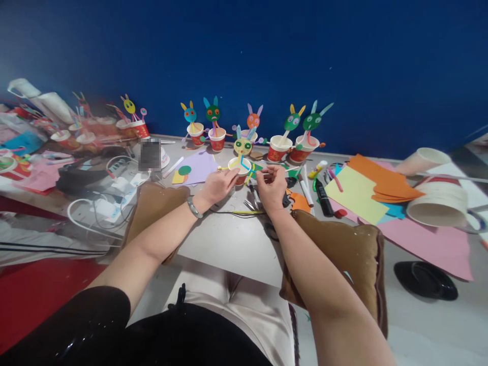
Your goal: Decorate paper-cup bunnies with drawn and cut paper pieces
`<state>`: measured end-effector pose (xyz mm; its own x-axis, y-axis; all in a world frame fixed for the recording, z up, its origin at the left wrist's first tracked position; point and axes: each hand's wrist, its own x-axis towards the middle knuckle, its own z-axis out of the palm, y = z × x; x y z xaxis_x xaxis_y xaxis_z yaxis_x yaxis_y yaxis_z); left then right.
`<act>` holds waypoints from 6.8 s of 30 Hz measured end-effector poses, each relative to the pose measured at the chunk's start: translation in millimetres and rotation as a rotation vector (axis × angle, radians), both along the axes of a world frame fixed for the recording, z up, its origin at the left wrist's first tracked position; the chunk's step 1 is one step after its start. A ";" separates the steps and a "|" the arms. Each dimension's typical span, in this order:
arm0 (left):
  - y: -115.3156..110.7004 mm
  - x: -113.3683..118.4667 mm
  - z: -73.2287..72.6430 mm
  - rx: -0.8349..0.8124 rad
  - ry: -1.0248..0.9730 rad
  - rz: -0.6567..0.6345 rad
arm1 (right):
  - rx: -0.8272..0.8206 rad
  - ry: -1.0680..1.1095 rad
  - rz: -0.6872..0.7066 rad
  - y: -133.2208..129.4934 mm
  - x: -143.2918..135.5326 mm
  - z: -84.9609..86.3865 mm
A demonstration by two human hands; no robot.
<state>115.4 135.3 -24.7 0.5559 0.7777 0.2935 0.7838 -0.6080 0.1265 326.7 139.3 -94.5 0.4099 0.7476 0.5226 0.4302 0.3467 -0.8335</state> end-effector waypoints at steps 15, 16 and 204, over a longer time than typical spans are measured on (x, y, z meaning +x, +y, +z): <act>-1.3 0.0 2.1 -0.028 0.032 0.012 | 0.013 -0.029 -0.035 2.2 1.6 -0.5; -1.3 -0.1 2.2 -0.027 0.029 0.011 | 0.011 -0.029 -0.033 2.1 1.9 -0.3; -5.2 4.0 -8.2 0.034 0.105 -0.335 | 0.527 -1.130 0.141 -46.0 -18.9 29.3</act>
<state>119.3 130.1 -32.9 0.8070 0.5379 0.2438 0.5479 -0.8360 0.0309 307.7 93.4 -65.2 -0.5279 0.3423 0.7773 0.7450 0.6261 0.2302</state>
